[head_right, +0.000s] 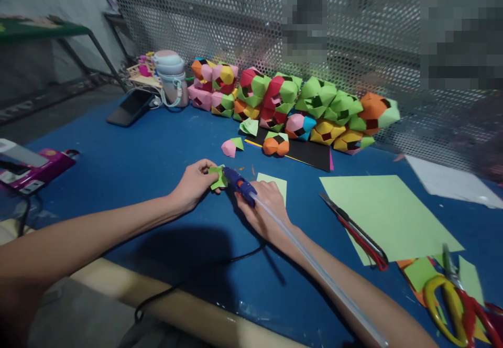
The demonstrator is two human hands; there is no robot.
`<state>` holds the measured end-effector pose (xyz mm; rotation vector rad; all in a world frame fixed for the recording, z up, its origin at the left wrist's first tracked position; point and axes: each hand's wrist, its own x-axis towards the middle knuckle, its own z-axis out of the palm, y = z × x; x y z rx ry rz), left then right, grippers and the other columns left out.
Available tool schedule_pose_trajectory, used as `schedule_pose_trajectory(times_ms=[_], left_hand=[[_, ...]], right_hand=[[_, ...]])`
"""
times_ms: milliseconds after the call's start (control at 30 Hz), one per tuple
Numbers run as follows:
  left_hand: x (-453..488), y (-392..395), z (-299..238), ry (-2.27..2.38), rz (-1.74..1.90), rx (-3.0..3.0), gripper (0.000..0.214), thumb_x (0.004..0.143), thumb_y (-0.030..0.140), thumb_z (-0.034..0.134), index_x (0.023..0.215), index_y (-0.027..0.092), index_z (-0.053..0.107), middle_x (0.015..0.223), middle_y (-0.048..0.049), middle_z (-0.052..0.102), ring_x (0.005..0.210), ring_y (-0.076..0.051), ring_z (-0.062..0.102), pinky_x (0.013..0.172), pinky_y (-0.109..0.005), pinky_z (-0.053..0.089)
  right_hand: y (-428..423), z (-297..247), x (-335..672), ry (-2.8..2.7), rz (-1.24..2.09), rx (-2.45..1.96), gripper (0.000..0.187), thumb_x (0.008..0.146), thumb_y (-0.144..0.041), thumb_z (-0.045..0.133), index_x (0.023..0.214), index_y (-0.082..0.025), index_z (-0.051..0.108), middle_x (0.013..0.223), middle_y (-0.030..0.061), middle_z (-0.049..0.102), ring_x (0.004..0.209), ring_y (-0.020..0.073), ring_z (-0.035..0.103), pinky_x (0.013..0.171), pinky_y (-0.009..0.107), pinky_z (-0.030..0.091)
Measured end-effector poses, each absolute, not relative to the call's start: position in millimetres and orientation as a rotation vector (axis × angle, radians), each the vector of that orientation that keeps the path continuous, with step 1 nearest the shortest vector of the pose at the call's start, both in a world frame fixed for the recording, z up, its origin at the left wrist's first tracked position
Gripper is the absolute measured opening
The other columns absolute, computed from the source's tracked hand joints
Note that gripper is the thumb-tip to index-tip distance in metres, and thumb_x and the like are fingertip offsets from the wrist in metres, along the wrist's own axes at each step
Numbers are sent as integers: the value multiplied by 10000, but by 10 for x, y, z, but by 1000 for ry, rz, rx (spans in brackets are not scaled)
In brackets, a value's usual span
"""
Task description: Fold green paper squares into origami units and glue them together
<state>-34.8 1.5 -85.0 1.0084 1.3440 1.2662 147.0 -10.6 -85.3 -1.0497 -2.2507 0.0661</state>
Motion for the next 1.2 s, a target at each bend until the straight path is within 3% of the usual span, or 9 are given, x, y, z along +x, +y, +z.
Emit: schedule_pose_trajectory(times_ms=[300,1200], left_hand=[[-346,16,-842,1350,1246,1009,84,679,55,549,691,134,525,539,23,586,413,-88,556,407,-203,473],[-355,41,-861,1317,1222,951,88,667,67,553,684,144,514,502,-11,596,438,-126,576,411,-222,465]], right_hand=[[-106,-849,1479,-2327,-113,-971,251,894,-278,426,755,-168,604,639,49,591,594,167,483,608,297,279],[-130,-795,1487,-2352,-102,-1053,251,886,-279,428,737,-178,603,637,43,599,592,164,489,631,300,267]])
